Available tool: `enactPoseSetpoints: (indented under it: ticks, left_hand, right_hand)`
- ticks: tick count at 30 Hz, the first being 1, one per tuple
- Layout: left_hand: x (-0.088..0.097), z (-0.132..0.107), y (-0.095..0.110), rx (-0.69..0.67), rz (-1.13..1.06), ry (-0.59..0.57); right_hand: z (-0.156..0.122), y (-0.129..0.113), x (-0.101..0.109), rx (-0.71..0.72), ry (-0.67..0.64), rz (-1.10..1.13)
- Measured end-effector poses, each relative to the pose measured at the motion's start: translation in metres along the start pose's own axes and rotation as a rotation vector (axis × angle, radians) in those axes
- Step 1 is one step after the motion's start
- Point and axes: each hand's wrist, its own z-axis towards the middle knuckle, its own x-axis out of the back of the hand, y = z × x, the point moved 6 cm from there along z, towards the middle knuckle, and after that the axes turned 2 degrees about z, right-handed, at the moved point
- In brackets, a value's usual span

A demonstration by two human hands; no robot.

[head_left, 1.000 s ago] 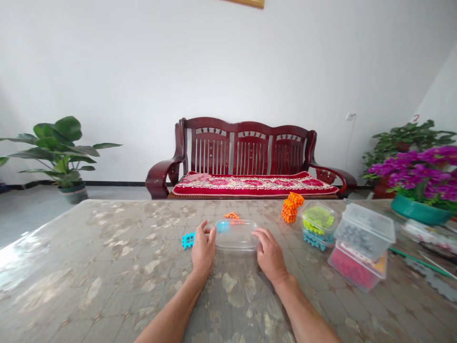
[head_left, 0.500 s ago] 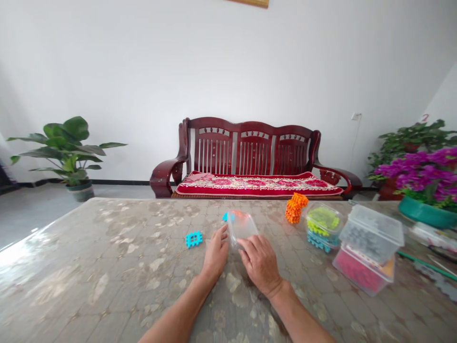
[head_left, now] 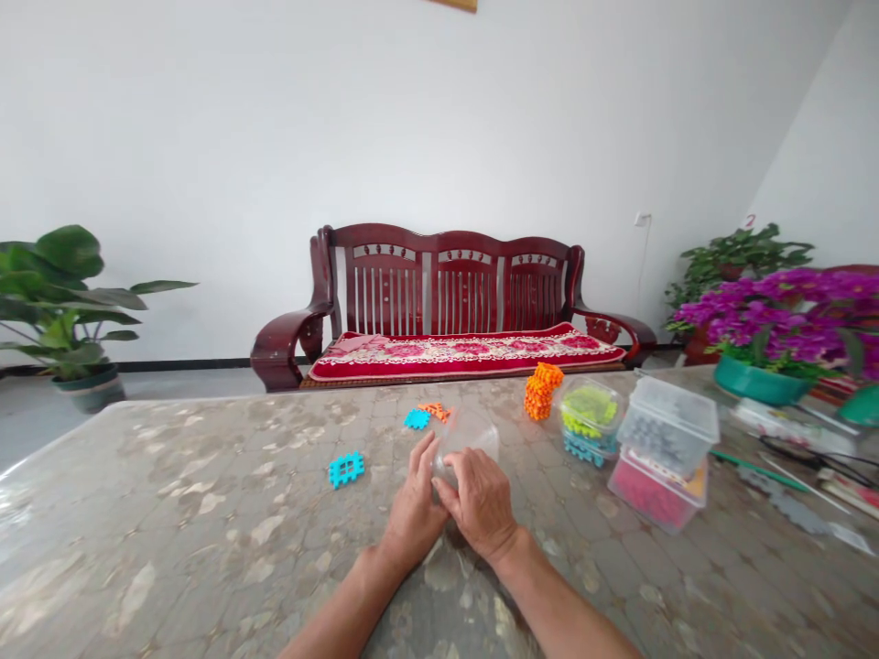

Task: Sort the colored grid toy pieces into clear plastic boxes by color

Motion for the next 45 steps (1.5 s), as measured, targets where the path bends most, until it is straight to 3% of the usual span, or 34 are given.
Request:
enactPoseSetpoints:
  ticks: [15, 20, 25, 31, 38, 45]
  left_hand:
    - [0.002, 0.002, 0.008, 0.048, -0.046, 0.008]
    - [0.005, 0.001, 0.015, 0.015, -0.143, -0.024]
    - [0.01, 0.002, 0.02, 0.092, -0.227, -0.097]
    - [0.01, 0.0, 0.016, 0.083, -0.259, -0.048]
    - [0.006, 0.001, 0.02, 0.171, -0.349, 0.026]
    - [0.01, 0.002, 0.025, 0.131, -0.301, -0.031]
  right_hand:
    - [0.009, -0.005, -0.004, -0.052, -0.015, -0.189]
    - [0.009, -0.004, -0.004, -0.061, -0.012, -0.168]
    - [0.009, -0.002, -0.001, -0.102, 0.004, -0.128]
    - [0.011, -0.002, 0.002, -0.137, -0.014, -0.105]
    - [0.016, -0.007, 0.004, -0.155, -0.149, -0.143]
    - [0.026, -0.014, 0.005, -0.233, -0.336, -0.228]
